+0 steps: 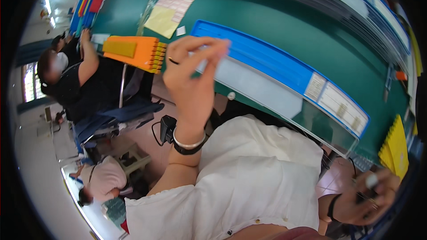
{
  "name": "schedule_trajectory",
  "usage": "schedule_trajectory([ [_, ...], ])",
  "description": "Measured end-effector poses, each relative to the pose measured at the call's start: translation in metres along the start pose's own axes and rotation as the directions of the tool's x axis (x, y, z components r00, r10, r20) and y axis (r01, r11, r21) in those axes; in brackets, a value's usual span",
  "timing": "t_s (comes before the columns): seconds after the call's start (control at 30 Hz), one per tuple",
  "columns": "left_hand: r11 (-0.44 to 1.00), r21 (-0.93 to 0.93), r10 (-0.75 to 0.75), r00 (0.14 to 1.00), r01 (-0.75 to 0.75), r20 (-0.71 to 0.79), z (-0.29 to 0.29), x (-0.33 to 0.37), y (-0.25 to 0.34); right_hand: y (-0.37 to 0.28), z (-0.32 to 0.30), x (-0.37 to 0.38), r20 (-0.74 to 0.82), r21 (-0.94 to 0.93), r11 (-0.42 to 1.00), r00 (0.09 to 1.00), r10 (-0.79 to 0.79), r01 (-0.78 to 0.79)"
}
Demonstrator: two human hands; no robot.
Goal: Cutting small electronic components or wires to a specific length using a measuring jig and pliers.
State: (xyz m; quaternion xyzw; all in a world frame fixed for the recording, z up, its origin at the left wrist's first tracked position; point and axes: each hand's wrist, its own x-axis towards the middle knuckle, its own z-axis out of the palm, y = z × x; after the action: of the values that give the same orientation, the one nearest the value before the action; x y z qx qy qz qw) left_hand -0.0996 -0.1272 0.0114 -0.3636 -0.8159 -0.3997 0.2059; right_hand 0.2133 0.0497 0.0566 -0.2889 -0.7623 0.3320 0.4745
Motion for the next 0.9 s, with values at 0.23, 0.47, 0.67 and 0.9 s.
schedule_trajectory([
  [0.23,0.915,-0.026,-0.401,0.907,0.402,-0.127,0.003,0.01,-0.072,0.01,0.081,0.006,0.491,0.414,0.89,0.87,-0.041,-0.192],
  [0.47,0.901,-0.07,-0.432,0.9,0.428,-0.053,0.009,0.018,-0.091,0.007,0.099,0.015,0.67,0.321,0.935,0.734,-0.11,-0.152],
  [0.67,0.903,-0.127,-0.414,0.91,0.41,-0.006,0.013,0.016,-0.096,0.013,0.106,0.02,0.691,0.337,0.918,0.717,-0.089,-0.211],
  [0.9,0.903,-0.142,-0.415,0.909,0.404,-0.05,0.014,0.015,-0.094,0.018,0.109,0.021,0.651,0.335,0.921,0.756,-0.073,-0.199],
])
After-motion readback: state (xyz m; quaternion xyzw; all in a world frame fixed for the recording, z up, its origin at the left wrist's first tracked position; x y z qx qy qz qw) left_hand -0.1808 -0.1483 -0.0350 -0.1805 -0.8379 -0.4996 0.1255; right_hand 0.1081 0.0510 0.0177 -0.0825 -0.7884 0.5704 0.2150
